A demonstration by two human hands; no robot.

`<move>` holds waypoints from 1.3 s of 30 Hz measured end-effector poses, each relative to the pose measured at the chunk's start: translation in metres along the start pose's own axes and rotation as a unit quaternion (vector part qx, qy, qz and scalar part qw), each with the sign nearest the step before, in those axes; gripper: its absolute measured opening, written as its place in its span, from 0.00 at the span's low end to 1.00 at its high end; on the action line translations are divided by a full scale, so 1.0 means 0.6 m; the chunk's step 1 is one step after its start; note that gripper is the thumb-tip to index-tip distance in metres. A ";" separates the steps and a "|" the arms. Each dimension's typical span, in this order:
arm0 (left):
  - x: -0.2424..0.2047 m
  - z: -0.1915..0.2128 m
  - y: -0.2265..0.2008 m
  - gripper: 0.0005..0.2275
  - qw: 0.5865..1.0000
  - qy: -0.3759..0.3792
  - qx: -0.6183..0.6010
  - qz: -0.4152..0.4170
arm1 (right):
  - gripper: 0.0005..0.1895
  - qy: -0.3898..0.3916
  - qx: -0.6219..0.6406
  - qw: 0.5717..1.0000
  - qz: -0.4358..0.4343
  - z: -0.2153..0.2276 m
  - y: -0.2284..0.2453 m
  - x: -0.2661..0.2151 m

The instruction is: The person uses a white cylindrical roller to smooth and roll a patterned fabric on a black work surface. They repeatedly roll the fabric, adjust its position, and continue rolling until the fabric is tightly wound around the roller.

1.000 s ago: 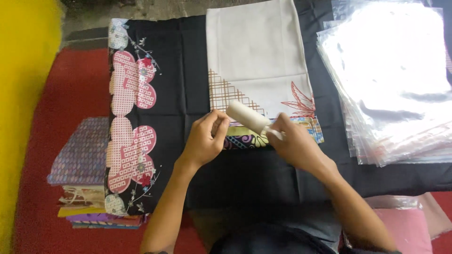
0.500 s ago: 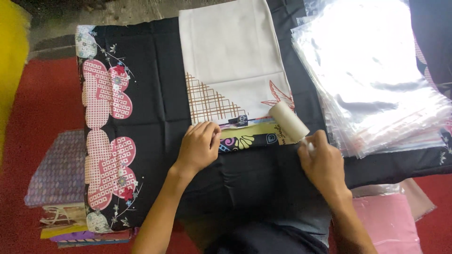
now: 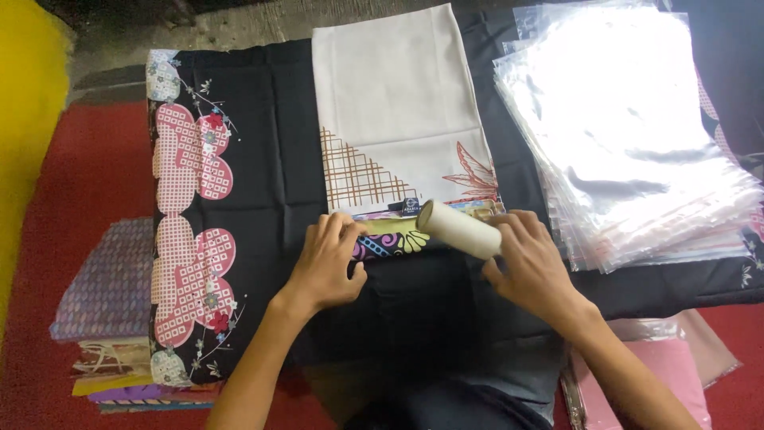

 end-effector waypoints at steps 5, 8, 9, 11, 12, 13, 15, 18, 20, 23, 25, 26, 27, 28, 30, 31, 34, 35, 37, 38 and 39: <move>0.003 -0.019 0.021 0.21 0.999 -0.052 -0.002 0.000 | 0.14 -0.011 0.014 0.997 0.077 -0.029 -0.005 0.016; -0.004 -0.013 0.019 0.17 0.988 -0.146 0.037 -0.041 | 0.11 -0.055 0.015 0.994 0.090 -0.033 -0.014 0.017; -0.006 -0.004 0.015 0.15 0.978 -0.193 0.054 -0.063 | 0.09 -0.079 0.017 0.993 0.090 -0.030 -0.019 0.020; -0.011 0.004 0.008 0.13 0.970 -0.222 0.064 -0.078 | 0.06 -0.098 0.023 0.991 0.093 -0.036 -0.032 0.013; -0.016 0.012 0.002 0.11 0.961 -0.249 0.074 -0.093 | 0.04 -0.115 0.030 0.988 0.096 -0.037 -0.038 0.010; -0.021 0.020 -0.004 0.11 0.961 -0.249 0.074 -0.094 | 0.04 -0.116 0.030 0.988 0.095 -0.034 -0.041 0.007; -0.031 0.037 -0.021 0.10 0.958 -0.256 0.080 -0.105 | 0.07 -0.121 0.090 0.984 0.094 -0.024 -0.050 0.001; -0.045 0.042 -0.039 0.10 0.961 -0.236 0.081 -0.118 | 0.04 -0.104 0.097 0.986 0.090 0.020 -0.020 -0.008; -0.064 0.040 -0.049 0.11 0.967 -0.217 0.059 -0.117 | 0.04 -0.087 0.108 0.986 0.088 0.032 -0.011 -0.028; -0.090 0.034 -0.057 0.10 0.978 -0.177 0.012 -0.109 | 0.02 -0.052 0.137 0.987 0.068 0.019 -0.026 -0.071; -0.106 0.038 -0.065 0.09 0.983 -0.154 -0.015 -0.101 | 0.01 -0.034 0.154 0.986 0.050 0.010 -0.042 -0.096; -0.108 0.035 -0.067 0.10 0.989 -0.107 -0.057 -0.083 | 0.04 0.036 0.157 0.987 0.004 -0.010 -0.057 -0.105; -0.111 0.031 -0.069 0.11 0.991 -0.059 -0.100 -0.065 | 0.08 0.106 0.159 0.981 -0.043 -0.030 -0.072 -0.118; -0.106 0.040 -0.072 0.11 0.991 -0.058 -0.100 -0.066 | 0.08 0.106 0.159 0.981 -0.044 -0.014 -0.063 -0.105; -0.095 0.034 -0.051 0.11 0.982 0.019 -0.184 0.031 | 0.11 0.138 0.223 0.949 -0.176 -0.001 -0.075 -0.091; -0.084 0.045 -0.055 0.11 0.982 0.019 -0.184 0.032 | 0.11 0.139 0.223 0.949 -0.176 -0.001 -0.075 -0.079; -0.048 0.077 -0.028 0.07 0.973 -0.026 -0.201 0.109 | 0.11 0.032 0.230 0.956 -0.178 0.035 -0.079 -0.026; -0.035 0.078 -0.010 0.07 0.971 -0.035 -0.194 0.134 | 0.15 0.032 0.216 0.953 -0.210 0.038 -0.083 -0.009; -0.006 0.080 0.016 0.06 0.968 -0.044 -0.187 0.159 | 0.19 0.032 0.203 0.949 -0.241 0.036 -0.093 0.031; 0.009 0.083 0.027 0.06 0.965 -0.058 -0.194 0.168 | 0.20 0.033 0.183 0.948 -0.259 0.031 -0.104 0.050; 0.024 0.085 0.038 0.05 0.961 -0.071 -0.202 0.176 | 0.20 0.034 0.163 0.946 -0.279 0.026 -0.115 0.068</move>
Point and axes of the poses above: each hand's wrist, its own x-axis towards the middle knuckle, its own z-axis out of the back of the hand, y = z × x, the point moved 9 cm from there along x, towards the middle knuckle, and after that the axes turned 2 degrees about z, right-handed, at the moved point
